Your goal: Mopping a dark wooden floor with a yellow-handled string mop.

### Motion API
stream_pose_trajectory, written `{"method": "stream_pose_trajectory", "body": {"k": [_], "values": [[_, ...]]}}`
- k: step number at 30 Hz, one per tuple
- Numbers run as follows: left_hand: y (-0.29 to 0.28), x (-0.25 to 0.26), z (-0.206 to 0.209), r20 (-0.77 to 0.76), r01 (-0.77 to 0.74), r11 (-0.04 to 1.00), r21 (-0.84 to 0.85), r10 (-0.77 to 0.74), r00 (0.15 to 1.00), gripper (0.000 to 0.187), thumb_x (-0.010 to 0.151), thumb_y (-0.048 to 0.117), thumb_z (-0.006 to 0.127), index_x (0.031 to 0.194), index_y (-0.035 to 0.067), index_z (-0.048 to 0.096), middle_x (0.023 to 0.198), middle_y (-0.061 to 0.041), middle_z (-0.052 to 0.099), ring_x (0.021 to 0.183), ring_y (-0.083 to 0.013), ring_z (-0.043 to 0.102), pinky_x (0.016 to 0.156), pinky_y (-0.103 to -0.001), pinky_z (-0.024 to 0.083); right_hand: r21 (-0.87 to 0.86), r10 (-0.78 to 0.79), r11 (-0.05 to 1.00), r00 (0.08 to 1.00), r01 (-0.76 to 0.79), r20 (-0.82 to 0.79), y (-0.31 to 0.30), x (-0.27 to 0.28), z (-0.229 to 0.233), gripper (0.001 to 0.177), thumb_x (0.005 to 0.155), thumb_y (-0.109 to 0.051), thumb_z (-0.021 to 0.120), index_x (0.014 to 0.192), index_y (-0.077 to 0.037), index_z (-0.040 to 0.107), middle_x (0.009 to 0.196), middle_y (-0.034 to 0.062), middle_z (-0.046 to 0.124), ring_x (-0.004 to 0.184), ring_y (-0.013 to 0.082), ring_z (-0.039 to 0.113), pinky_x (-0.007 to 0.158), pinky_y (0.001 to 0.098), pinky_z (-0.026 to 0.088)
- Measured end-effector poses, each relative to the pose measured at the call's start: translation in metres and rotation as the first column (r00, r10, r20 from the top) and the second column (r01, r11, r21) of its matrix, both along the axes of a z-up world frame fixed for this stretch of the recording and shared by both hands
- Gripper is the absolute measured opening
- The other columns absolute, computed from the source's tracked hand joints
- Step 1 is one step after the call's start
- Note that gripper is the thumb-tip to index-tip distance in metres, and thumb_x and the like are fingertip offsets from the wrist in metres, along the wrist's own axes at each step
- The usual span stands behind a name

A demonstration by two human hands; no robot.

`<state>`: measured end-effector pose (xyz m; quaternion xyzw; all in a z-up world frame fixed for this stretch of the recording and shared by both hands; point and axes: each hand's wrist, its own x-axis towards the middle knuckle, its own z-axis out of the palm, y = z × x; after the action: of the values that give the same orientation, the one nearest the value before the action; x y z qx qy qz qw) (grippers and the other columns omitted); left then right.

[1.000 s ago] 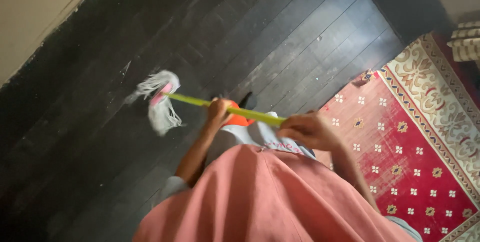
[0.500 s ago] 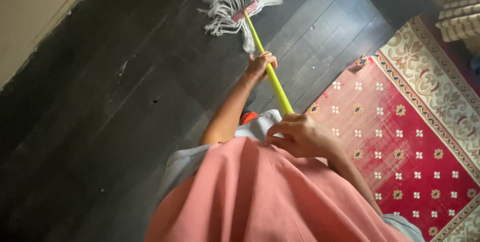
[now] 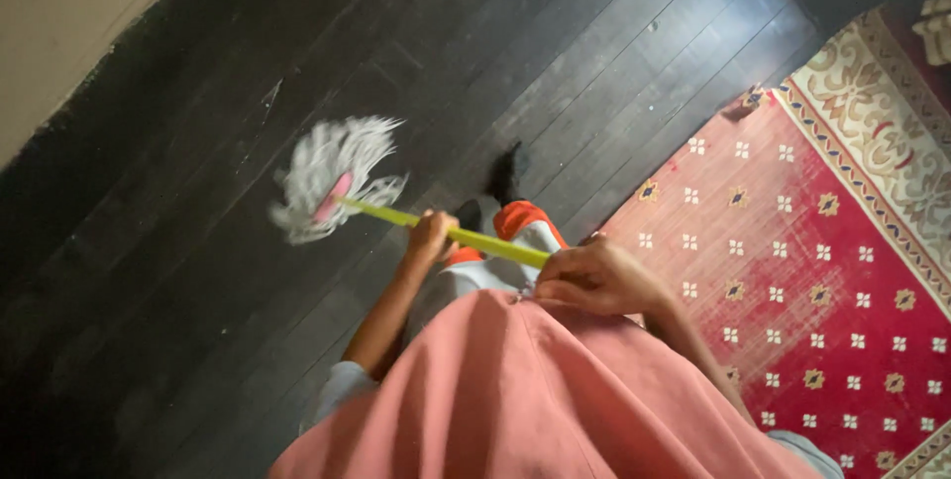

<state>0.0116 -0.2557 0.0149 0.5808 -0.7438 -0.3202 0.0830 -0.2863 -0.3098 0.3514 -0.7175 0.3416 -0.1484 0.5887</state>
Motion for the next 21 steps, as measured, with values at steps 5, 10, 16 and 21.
{"method": "stream_pose_trajectory", "body": {"k": [5, 10, 16, 21], "values": [[0.029, 0.009, -0.052, 0.014, 0.013, 0.999, 0.053, -0.014, 1.0, 0.011, 0.071, 0.026, 0.076, 0.069, 0.02, 0.068, 0.073, -0.011, 0.068, 0.076, -0.04, 0.067, 0.073, -0.06, 0.052, 0.019, -0.09, 0.996, 0.996, 0.09, -0.027, 0.028, -0.003, -0.013, 0.01, 0.093, -0.015, 0.073, 0.096, -0.007, 0.079, 0.074, 0.006, 0.074, 0.054, 0.0124, 0.063, 0.05, 0.0304, 0.047], [-0.032, -0.086, 0.011, -0.057, 0.122, 0.99, 0.075, -0.117, 0.991, 0.014, 0.071, 0.029, 0.079, 0.069, 0.02, 0.068, 0.075, -0.005, 0.07, 0.082, -0.0339, 0.069, 0.071, -0.067, 0.045, -0.142, -0.32, 0.938, 0.947, 0.316, -0.009, 0.04, -0.055, 0.035, 0.008, 0.094, -0.012, 0.072, 0.09, -0.006, 0.074, 0.074, 0.0042, 0.071, 0.058, 0.0101, 0.065, 0.053, 0.0283, 0.049], [-0.113, -0.204, 0.016, -0.211, 0.195, 0.973, -0.126, -0.218, 0.953, 0.011, 0.077, 0.025, 0.078, 0.078, 0.022, 0.068, 0.089, -0.001, 0.069, 0.099, -0.03, 0.066, 0.091, -0.085, 0.031, -0.269, -0.404, 0.871, 0.911, 0.41, 0.08, 0.047, -0.045, 0.079, 0.01, 0.097, -0.015, 0.072, 0.092, -0.007, 0.071, 0.086, 0.0059, 0.075, 0.071, 0.0144, 0.074, 0.06, 0.028, 0.058], [-0.151, -0.234, 0.0, -0.357, 0.168, 0.978, -0.12, -0.201, 0.912, 0.013, 0.077, 0.011, 0.071, 0.082, 0.02, 0.063, 0.096, 0.002, 0.065, 0.115, -0.0253, 0.061, 0.098, -0.088, 0.019, -0.379, -0.26, 0.902, 0.961, 0.206, -0.097, 0.045, -0.035, 0.045, 0.005, 0.087, -0.009, 0.077, 0.09, -0.006, 0.074, 0.077, 0.0081, 0.071, 0.069, 0.023, 0.07, 0.065, 0.0348, 0.056]]}}
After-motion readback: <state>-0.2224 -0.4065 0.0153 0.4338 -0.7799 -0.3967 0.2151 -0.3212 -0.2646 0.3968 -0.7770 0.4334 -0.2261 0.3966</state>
